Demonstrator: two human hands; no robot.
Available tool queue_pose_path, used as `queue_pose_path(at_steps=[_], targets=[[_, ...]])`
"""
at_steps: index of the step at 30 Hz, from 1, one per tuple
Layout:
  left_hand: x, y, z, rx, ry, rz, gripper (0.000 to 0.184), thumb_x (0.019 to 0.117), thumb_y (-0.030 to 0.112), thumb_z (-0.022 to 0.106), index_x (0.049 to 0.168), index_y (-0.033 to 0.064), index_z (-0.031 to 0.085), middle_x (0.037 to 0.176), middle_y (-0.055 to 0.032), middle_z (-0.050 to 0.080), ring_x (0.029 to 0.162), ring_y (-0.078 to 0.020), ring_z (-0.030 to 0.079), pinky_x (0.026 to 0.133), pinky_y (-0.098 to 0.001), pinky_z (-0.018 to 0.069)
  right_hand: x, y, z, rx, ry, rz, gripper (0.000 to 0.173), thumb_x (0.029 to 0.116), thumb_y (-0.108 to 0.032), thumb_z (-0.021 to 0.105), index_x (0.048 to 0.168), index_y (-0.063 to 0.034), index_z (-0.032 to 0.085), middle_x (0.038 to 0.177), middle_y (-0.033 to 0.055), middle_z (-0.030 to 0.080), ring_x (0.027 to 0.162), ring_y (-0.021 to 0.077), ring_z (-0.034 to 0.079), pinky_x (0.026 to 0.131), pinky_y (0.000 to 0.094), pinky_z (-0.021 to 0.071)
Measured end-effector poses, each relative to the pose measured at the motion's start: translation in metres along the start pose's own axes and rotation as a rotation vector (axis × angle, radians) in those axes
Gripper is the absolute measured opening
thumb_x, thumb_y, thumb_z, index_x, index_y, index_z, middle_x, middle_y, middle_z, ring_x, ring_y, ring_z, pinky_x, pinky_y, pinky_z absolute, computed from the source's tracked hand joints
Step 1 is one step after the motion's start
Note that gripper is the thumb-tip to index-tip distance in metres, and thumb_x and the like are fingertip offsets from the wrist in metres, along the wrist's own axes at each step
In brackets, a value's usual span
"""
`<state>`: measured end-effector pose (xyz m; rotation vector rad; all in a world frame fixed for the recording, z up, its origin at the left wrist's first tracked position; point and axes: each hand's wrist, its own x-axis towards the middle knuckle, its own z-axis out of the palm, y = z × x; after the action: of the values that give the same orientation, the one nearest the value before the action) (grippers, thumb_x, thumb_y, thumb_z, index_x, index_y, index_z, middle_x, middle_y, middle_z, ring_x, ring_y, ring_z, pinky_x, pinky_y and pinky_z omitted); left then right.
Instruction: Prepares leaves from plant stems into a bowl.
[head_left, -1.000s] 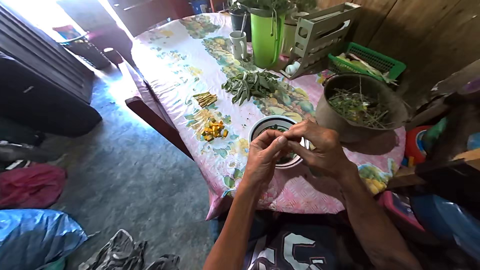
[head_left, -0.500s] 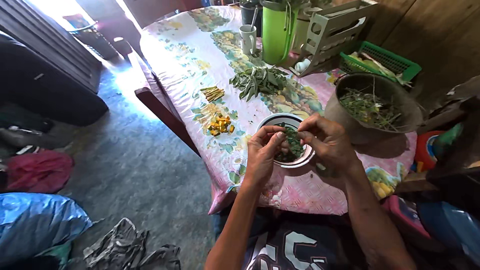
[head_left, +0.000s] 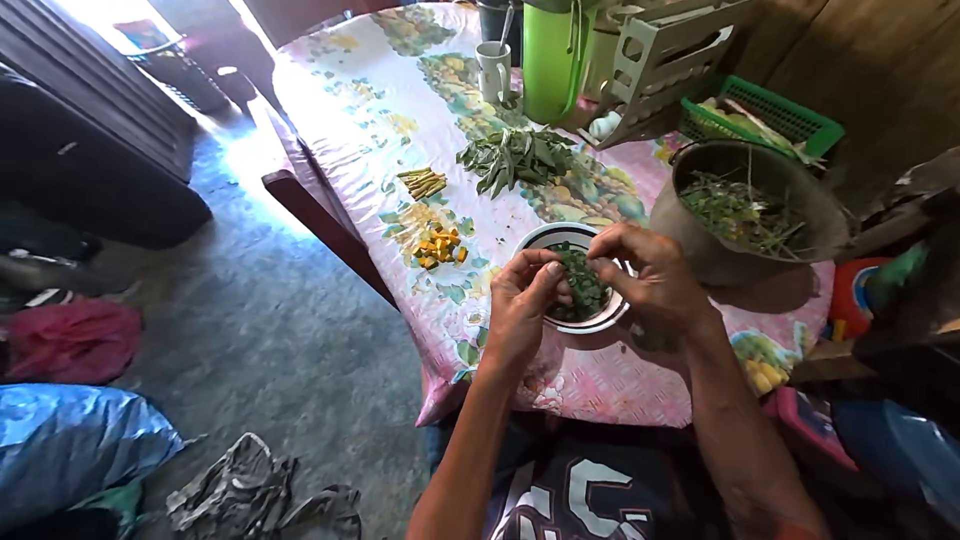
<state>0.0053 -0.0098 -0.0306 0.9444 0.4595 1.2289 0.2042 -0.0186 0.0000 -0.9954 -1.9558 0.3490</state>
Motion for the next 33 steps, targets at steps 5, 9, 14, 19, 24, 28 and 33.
queue_pose_path(at_steps=[5, 9, 14, 19, 24, 28, 33], targets=[[0.000, 0.002, -0.004, 0.014, -0.045, 0.019, 0.010, 0.1007, 0.007, 0.061, 0.110, 0.0071, 0.067, 0.089, -0.0076, 0.065, 0.070, -0.0116, 0.063, 0.068, -0.0274, 0.0582, 0.001, -0.001, -0.003, -0.075, -0.031, 0.008, 0.017, 0.0936, -0.010, 0.065, 0.109, -0.0057, 0.072, 0.110, 0.0024, 0.071, 0.104, 0.0111, 0.067, 0.095, 0.0316, 0.0568], [-0.001, 0.000, -0.001, 0.002, -0.070, 0.030, 0.010, 0.0999, 0.007, 0.063, 0.109, 0.0068, 0.066, 0.091, -0.0084, 0.065, 0.070, -0.0117, 0.064, 0.067, -0.0271, 0.0587, 0.007, -0.011, 0.009, 0.096, -0.024, -0.028, 0.019, 0.0903, -0.005, 0.068, 0.108, -0.0014, 0.070, 0.100, 0.0034, 0.071, 0.089, 0.0097, 0.068, 0.082, 0.0276, 0.0604], [-0.002, 0.000, -0.001, -0.004, -0.065, 0.002, 0.009, 0.1009, 0.008, 0.062, 0.109, 0.0068, 0.066, 0.089, -0.0072, 0.065, 0.070, -0.0114, 0.064, 0.068, -0.0269, 0.0586, 0.003, -0.005, 0.009, 0.104, -0.005, -0.030, 0.012, 0.0881, -0.003, 0.066, 0.100, -0.0023, 0.068, 0.094, 0.0030, 0.068, 0.080, 0.0089, 0.065, 0.073, 0.0258, 0.0593], [-0.002, 0.000, -0.002, 0.024, -0.040, -0.003, 0.009, 0.1018, 0.009, 0.060, 0.109, 0.0073, 0.065, 0.090, -0.0067, 0.065, 0.071, -0.0120, 0.064, 0.070, -0.0284, 0.0590, -0.002, 0.000, -0.005, -0.060, -0.033, 0.052, 0.014, 0.0905, -0.011, 0.065, 0.103, -0.0075, 0.071, 0.102, 0.0013, 0.070, 0.096, 0.0108, 0.067, 0.086, 0.0305, 0.0573], [-0.002, 0.000, 0.002, 0.062, -0.016, 0.068, 0.011, 0.1001, 0.008, 0.063, 0.110, 0.0069, 0.066, 0.092, -0.0084, 0.065, 0.072, -0.0132, 0.064, 0.068, -0.0285, 0.0588, 0.000, -0.012, 0.005, -0.077, -0.002, -0.005, 0.022, 0.0948, -0.016, 0.069, 0.113, -0.0038, 0.070, 0.106, 0.0036, 0.069, 0.093, 0.0096, 0.068, 0.084, 0.0278, 0.0600], [-0.003, 0.001, 0.005, 0.073, -0.023, 0.046, 0.010, 0.1006, 0.008, 0.062, 0.109, 0.0071, 0.066, 0.093, -0.0081, 0.066, 0.072, -0.0122, 0.064, 0.068, -0.0273, 0.0587, 0.003, -0.017, 0.016, -0.033, 0.027, -0.076, 0.013, 0.0890, -0.002, 0.067, 0.101, -0.0020, 0.070, 0.099, 0.0045, 0.070, 0.088, 0.0099, 0.068, 0.080, 0.0265, 0.0595], [-0.004, 0.002, 0.004, 0.068, -0.023, 0.028, 0.008, 0.1017, 0.008, 0.059, 0.108, 0.0071, 0.065, 0.089, -0.0062, 0.064, 0.071, -0.0117, 0.063, 0.068, -0.0276, 0.0587, -0.001, -0.010, 0.007, -0.069, 0.082, 0.002, 0.011, 0.0885, -0.006, 0.063, 0.099, -0.0030, 0.067, 0.093, 0.0035, 0.066, 0.078, 0.0084, 0.064, 0.069, 0.0256, 0.0582]])
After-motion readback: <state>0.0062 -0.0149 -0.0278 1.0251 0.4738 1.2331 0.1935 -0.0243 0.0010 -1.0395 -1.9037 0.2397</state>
